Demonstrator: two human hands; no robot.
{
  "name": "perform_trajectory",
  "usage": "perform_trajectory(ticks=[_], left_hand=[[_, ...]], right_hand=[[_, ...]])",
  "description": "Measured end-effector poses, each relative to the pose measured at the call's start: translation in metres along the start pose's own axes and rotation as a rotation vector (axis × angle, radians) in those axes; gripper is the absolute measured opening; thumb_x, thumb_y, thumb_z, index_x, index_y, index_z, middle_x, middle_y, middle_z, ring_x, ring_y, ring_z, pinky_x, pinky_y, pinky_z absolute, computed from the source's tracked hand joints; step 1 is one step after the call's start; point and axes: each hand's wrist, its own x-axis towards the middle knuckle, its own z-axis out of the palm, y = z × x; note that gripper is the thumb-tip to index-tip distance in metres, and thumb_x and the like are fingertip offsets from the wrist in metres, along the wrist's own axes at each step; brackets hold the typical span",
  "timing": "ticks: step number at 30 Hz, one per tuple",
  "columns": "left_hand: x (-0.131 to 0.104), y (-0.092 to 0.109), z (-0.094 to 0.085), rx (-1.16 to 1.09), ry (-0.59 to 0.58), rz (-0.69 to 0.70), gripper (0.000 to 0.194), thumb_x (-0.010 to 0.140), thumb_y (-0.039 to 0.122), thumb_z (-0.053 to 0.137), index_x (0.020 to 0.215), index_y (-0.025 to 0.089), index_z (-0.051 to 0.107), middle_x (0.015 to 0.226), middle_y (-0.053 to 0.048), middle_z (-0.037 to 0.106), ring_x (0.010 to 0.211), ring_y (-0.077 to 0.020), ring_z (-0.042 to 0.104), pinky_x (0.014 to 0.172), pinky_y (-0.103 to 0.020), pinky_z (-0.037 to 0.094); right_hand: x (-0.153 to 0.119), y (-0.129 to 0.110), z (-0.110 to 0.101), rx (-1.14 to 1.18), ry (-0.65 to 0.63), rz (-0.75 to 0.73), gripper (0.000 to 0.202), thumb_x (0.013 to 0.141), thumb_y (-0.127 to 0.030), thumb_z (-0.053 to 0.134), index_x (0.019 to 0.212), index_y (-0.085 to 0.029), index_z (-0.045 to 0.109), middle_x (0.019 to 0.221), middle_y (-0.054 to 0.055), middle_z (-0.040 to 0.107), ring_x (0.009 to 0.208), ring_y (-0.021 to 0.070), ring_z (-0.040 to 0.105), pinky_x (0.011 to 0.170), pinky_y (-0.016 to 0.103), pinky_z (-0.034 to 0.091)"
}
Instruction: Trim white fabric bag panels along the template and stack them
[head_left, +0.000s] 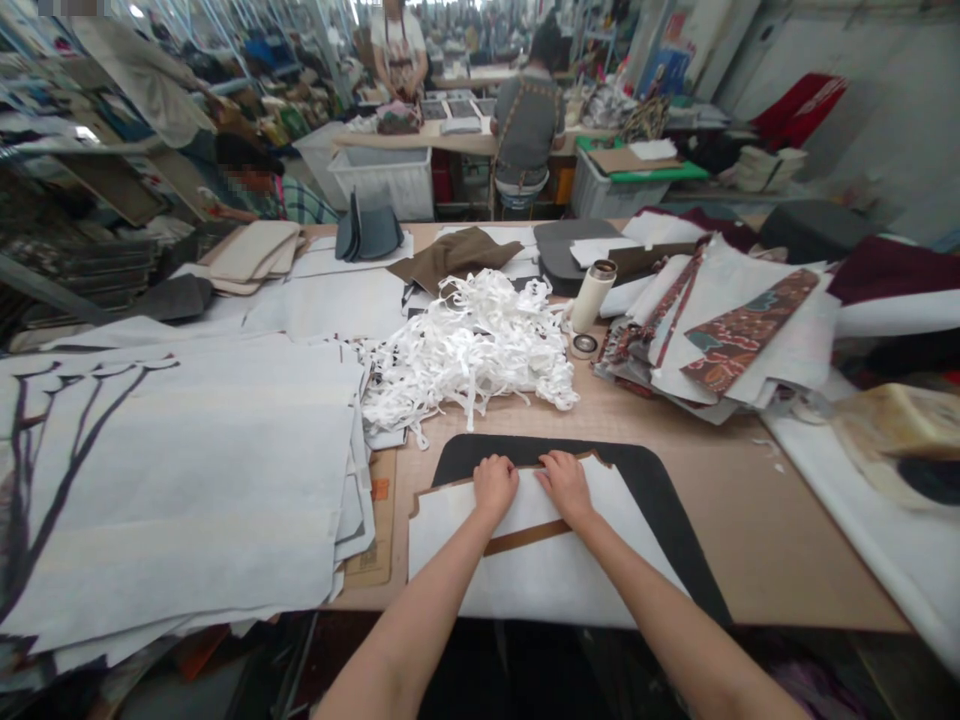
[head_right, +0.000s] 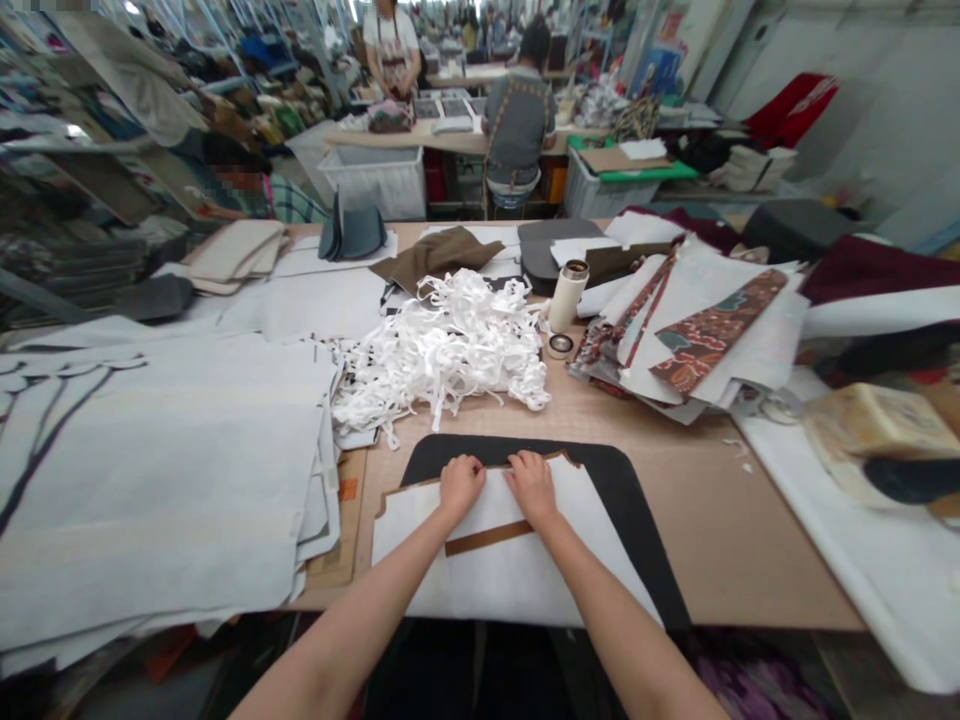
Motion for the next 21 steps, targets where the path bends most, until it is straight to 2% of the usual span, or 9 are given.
perform_trajectory(ticks=[2, 5, 9, 13, 17, 21], left_hand=[[-0.001, -0.002, 0.000, -0.021, -0.006, -0.026, 0.015, 0.082, 0.022, 0.050, 0.086, 0.020, 0.065, 0.092, -0.005, 0.062, 0.091, -0.0217, 0.053, 0.078, -0.033, 0.041], [-0.006, -0.015, 0.001, -0.046, 0.009, 0.069, 0.019, 0.083, 0.021, 0.050, 0.096, 0.022, 0.064, 0.098, -0.004, 0.061, 0.093, -0.0197, 0.052, 0.080, -0.031, 0.040], [-0.015, -0.035, 0.007, 0.045, 0.069, 0.240, 0.022, 0.088, 0.023, 0.046, 0.104, 0.024, 0.061, 0.098, -0.003, 0.059, 0.092, -0.0186, 0.050, 0.078, -0.030, 0.039], [-0.020, -0.047, 0.015, 0.174, 0.143, 0.387, 0.024, 0.090, 0.022, 0.042, 0.108, 0.024, 0.058, 0.100, -0.004, 0.059, 0.090, -0.0191, 0.048, 0.075, -0.032, 0.038], [-0.022, -0.052, 0.016, 0.258, 0.190, 0.513, 0.026, 0.089, 0.019, 0.044, 0.112, 0.020, 0.055, 0.105, -0.007, 0.058, 0.091, -0.0204, 0.048, 0.075, -0.034, 0.039], [-0.023, -0.051, 0.011, 0.303, 0.183, 0.563, 0.026, 0.090, 0.018, 0.041, 0.111, 0.018, 0.055, 0.106, -0.008, 0.058, 0.092, -0.0209, 0.049, 0.077, -0.035, 0.039]], right_hand=[[0.005, 0.001, 0.001, -0.047, -0.005, 0.057, 0.011, 0.085, -0.023, 0.053, 0.089, -0.018, 0.061, 0.085, 0.008, 0.058, 0.082, 0.0226, 0.049, 0.070, 0.035, 0.042], [0.007, 0.000, 0.003, -0.061, 0.017, 0.057, 0.010, 0.086, -0.021, 0.051, 0.088, -0.018, 0.061, 0.084, 0.007, 0.058, 0.080, 0.0218, 0.048, 0.070, 0.034, 0.040], [-0.005, -0.009, 0.008, 0.016, 0.064, -0.124, 0.020, 0.088, -0.014, 0.046, 0.102, -0.016, 0.060, 0.096, 0.008, 0.059, 0.092, 0.0211, 0.048, 0.082, 0.035, 0.040], [-0.015, -0.013, 0.010, 0.052, 0.051, -0.280, 0.030, 0.088, -0.010, 0.041, 0.113, -0.015, 0.056, 0.105, 0.010, 0.059, 0.102, 0.0214, 0.046, 0.097, 0.042, 0.034], [-0.016, -0.013, 0.007, 0.028, 0.023, -0.328, 0.031, 0.088, -0.010, 0.042, 0.114, -0.014, 0.056, 0.109, 0.011, 0.058, 0.106, 0.0226, 0.045, 0.099, 0.047, 0.031], [-0.014, -0.020, 0.006, -0.004, 0.001, -0.333, 0.030, 0.088, -0.011, 0.041, 0.114, -0.015, 0.057, 0.110, 0.011, 0.059, 0.105, 0.0239, 0.045, 0.097, 0.049, 0.031]])
